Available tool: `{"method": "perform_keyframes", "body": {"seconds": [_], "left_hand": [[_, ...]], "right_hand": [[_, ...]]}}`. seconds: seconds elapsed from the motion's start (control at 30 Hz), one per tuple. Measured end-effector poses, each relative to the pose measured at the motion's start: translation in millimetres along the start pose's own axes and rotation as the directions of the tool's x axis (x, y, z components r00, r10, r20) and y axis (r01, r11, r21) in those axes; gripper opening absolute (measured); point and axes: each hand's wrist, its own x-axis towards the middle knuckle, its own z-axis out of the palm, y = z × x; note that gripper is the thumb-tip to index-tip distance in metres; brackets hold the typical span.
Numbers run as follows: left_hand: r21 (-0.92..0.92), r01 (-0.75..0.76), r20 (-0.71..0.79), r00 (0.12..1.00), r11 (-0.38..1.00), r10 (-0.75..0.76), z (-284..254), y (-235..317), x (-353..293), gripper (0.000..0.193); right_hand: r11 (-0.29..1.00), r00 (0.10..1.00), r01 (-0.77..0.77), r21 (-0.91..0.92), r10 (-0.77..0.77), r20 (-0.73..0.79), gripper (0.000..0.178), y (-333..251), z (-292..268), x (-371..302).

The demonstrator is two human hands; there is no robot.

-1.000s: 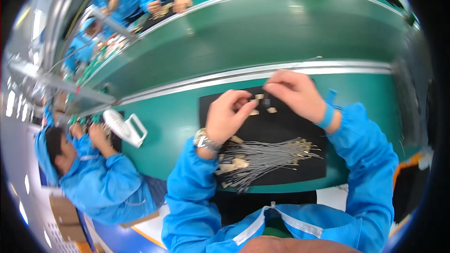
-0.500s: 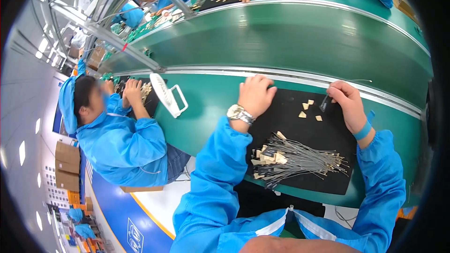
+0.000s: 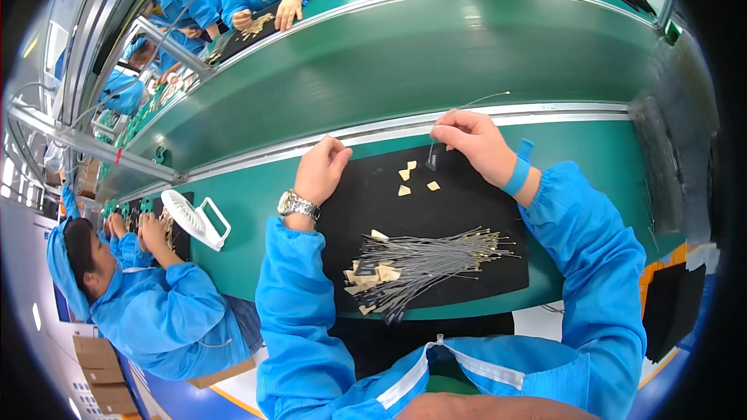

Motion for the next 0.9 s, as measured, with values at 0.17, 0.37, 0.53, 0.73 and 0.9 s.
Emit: {"method": "perform_keyframes", "body": {"seconds": [0.17,0.37,0.53,0.73,0.9], "left_hand": [[0.093,-0.034,-0.127,0.991,0.995,0.046,13,-8,3,0.018],[0.253,-0.203,-0.206,0.944,0.946,0.258,24,-5,12,0.017],[0.281,-0.194,-0.258,0.928,0.94,0.269,23,-7,6,0.017],[0.255,-0.193,-0.244,0.935,0.948,0.256,21,-10,4,0.016],[0.239,-0.208,-0.232,0.936,0.949,0.263,22,-9,4,0.014]], "right_hand": [[1.0,1.0,0.002,-0.023,-0.002,-0.013,0.019,-4,3,1],[1.0,0.999,-0.003,-0.021,0.002,-0.046,0.017,-9,-3,-6],[1.0,1.0,-0.019,0.021,0.019,0.006,0.015,-8,2,-6],[0.999,0.999,-0.021,0.047,0.02,0.029,0.013,-6,-2,-5],[0.998,0.999,0.014,0.064,-0.017,0.043,0.012,-5,-5,-4]]}}
